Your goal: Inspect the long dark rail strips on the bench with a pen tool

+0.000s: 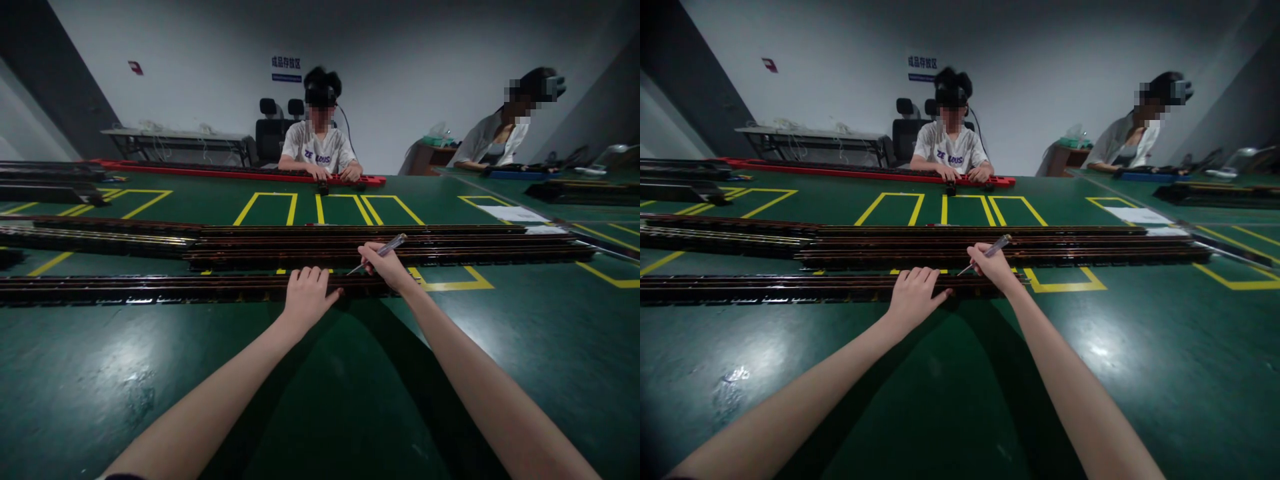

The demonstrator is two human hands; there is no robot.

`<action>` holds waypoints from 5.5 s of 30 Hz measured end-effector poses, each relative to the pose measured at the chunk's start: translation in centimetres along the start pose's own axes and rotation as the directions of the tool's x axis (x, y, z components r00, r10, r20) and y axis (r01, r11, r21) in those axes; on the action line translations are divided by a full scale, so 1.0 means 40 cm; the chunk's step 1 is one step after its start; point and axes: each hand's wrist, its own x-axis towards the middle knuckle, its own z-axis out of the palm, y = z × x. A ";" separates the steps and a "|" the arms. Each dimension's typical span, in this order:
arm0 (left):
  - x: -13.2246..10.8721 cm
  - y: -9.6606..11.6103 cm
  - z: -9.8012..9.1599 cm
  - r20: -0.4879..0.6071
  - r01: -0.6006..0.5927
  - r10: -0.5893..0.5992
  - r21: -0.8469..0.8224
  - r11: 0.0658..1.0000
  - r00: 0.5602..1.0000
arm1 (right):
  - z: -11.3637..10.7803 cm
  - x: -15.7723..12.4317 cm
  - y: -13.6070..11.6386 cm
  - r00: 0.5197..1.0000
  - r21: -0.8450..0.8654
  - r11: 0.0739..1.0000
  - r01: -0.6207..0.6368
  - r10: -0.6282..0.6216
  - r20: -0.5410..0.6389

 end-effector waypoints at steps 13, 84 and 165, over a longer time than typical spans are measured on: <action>-0.002 -0.002 0.002 -0.008 -0.011 0.011 0.007 1.000 1.000 | -0.008 -0.010 0.008 0.999 0.058 0.998 -0.014 0.012 0.047; -0.003 -0.006 0.002 0.016 -0.022 0.022 0.028 0.999 1.000 | -0.021 0.003 0.021 0.999 0.208 0.977 -0.036 0.042 -0.026; -0.008 0.012 -0.006 -0.034 -0.031 0.031 -0.005 1.000 0.999 | -0.110 -0.014 0.021 0.996 0.129 0.990 -0.058 0.066 -0.057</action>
